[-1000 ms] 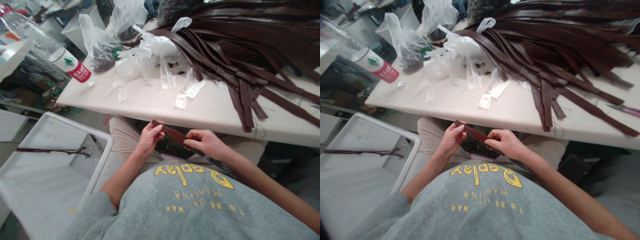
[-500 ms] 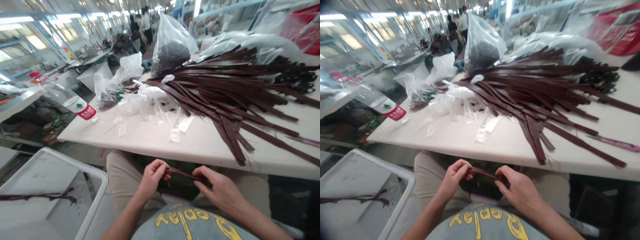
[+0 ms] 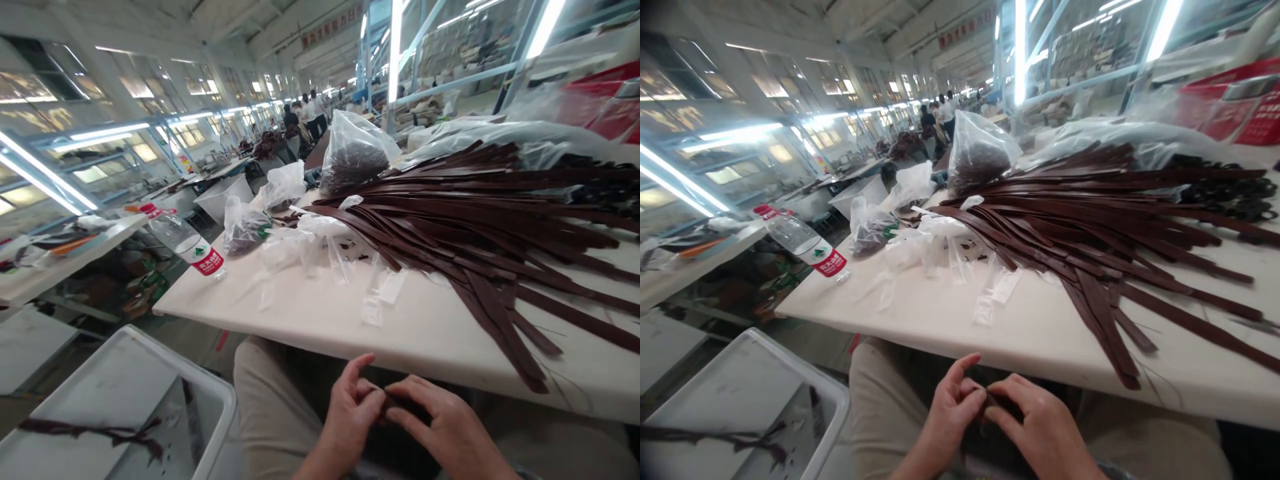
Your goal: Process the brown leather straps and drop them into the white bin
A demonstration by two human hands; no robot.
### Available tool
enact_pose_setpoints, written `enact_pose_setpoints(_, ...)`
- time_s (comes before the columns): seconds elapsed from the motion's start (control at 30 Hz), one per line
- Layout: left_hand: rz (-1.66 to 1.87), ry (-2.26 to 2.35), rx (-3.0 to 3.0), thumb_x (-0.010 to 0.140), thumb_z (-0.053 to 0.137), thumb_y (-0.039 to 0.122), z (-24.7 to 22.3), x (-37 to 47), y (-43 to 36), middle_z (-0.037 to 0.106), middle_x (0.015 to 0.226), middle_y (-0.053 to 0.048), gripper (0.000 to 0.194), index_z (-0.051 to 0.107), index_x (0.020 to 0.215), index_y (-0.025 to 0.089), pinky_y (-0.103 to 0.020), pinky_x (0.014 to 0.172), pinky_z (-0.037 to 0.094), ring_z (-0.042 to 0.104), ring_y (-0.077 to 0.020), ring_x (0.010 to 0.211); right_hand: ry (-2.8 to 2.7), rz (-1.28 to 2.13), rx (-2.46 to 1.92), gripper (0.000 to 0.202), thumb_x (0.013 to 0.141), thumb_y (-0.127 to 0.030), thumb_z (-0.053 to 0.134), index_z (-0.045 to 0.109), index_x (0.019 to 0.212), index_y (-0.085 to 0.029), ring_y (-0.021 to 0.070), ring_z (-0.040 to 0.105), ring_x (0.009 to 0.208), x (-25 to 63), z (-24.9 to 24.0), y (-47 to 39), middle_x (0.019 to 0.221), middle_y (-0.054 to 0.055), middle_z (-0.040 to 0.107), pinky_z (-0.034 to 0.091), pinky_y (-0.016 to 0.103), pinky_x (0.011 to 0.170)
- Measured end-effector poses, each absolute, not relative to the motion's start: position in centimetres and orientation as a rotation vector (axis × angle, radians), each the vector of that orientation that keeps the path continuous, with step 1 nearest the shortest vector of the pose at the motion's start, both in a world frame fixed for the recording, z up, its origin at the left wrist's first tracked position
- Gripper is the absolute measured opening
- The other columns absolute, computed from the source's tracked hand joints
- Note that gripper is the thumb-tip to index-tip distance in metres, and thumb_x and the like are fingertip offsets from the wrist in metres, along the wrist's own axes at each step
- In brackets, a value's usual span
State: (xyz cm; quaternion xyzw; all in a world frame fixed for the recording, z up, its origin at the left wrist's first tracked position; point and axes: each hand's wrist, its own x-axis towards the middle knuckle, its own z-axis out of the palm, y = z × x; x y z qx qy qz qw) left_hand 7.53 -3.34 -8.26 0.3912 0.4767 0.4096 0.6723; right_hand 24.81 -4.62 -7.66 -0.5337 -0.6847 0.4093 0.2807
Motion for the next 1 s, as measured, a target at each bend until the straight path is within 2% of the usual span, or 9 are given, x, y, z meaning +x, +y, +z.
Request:
enact_pose_setpoints(0.2,0.887,1.079,0.874,0.066,0.083,0.045,-8.7,7.7,-2.6,0.054,0.061,0.005,0.087,0.047,0.137,0.010,-0.023,0.058,0.045,0.048,-0.0091,0.054,-2.003,0.655,-1.281,0.015,0.093,-0.025,0.057,0.070,0.088,-0.025,0.0168,0.066,0.072,25.0,-7.9,-4.3,0.082,0.000,0.066,0.048,0.026,0.065)
enact_pose_setpoints(0.4,0.782,1.073,1.004,0.069,0.081,0.044,-7.1,7.4,-1.8,0.056,0.061,0.004,0.084,0.049,0.140,0.011,-0.024,0.061,0.046,0.050,-0.0105,0.056,-2.164,0.177,-1.174,0.037,0.104,-0.026,0.041,0.060,0.073,-0.021,0.0161,0.060,0.058,25.0,-7.1,-3.9,0.069,0.002,0.059,0.040,0.029,0.053)
enact_pose_setpoints(0.5,0.630,1.019,1.241,0.077,0.076,0.041,-5.7,6.7,-0.3,0.062,0.067,0.001,0.064,0.059,0.134,0.017,-0.023,0.062,0.045,0.054,-0.0115,0.059,-2.147,0.156,-1.154,0.037,0.104,-0.024,0.039,0.060,0.074,-0.021,0.0152,0.060,0.058,25.7,-6.6,-3.5,0.069,0.001,0.059,0.040,0.028,0.053)
enact_pose_setpoints(0.57,0.567,1.028,1.477,0.083,0.071,0.041,-4.2,6.2,2.2,0.069,0.073,-0.002,0.044,0.070,0.121,0.020,-0.024,0.065,0.046,0.059,-0.0139,0.064,-2.106,0.190,-1.169,0.032,0.103,-0.024,0.041,0.062,0.078,-0.021,0.0152,0.062,0.060,26.6,-6.5,-3.2,0.070,0.001,0.061,0.043,0.028,0.054)
enact_pose_setpoints(0.67,0.723,1.133,1.872,0.089,0.064,0.039,-1.7,6.0,8.6,0.074,0.086,-0.006,0.024,0.078,0.098,0.022,-0.028,0.077,0.049,0.066,-0.0187,0.078,-2.014,0.281,-1.231,0.023,0.101,-0.027,0.048,0.064,0.084,-0.023,0.0147,0.065,0.063,28.1,-6.8,-2.9,0.073,-0.001,0.064,0.047,0.027,0.057)
enact_pose_setpoints(0.73,0.815,1.231,2.142,0.090,0.062,0.033,-0.6,6.4,13.9,0.075,0.094,-0.008,0.020,0.079,0.092,0.022,-0.029,0.084,0.049,0.067,-0.0209,0.086,-1.953,0.331,-1.268,0.020,0.099,-0.029,0.051,0.064,0.085,-0.024,0.0144,0.066,0.065,29.1,-7.2,-2.8,0.075,-0.002,0.066,0.050,0.026,0.059)
enact_pose_setpoints(0.8,0.692,1.380,2.379,0.090,0.060,0.024,-0.5,7.2,19.2,0.074,0.094,-0.009,0.019,0.079,0.089,0.021,-0.030,0.086,0.048,0.067,-0.0208,0.087,-1.902,0.356,-1.291,0.018,0.098,-0.030,0.053,0.065,0.085,-0.025,0.0145,0.067,0.065,29.8,-7.4,-2.8,0.076,-0.002,0.067,0.051,0.025,0.058)
enact_pose_setpoints(0.9,0.580,1.511,2.437,0.083,0.060,0.010,-1.5,8.3,25.3,0.073,0.094,-0.012,0.019,0.078,0.086,0.015,-0.032,0.089,0.047,0.065,-0.0229,0.089,-1.868,0.399,-1.310,0.019,0.096,-0.031,0.054,0.066,0.082,-0.025,0.0154,0.068,0.064,30.4,-7.6,-2.9,0.075,-0.001,0.068,0.052,0.024,0.057)
enact_pose_setpoints(1.0,0.549,1.587,2.414,0.079,0.060,0.007,-2.6,9.0,28.5,0.072,0.092,-0.013,0.020,0.078,0.086,0.012,-0.034,0.091,0.046,0.064,-0.0245,0.093,-1.860,0.456,-1.344,0.019,0.095,-0.031,0.054,0.067,0.082,-0.026,0.0164,0.068,0.065,30.8,-7.9,-3.2,0.075,0.000,0.068,0.053,0.024,0.058)
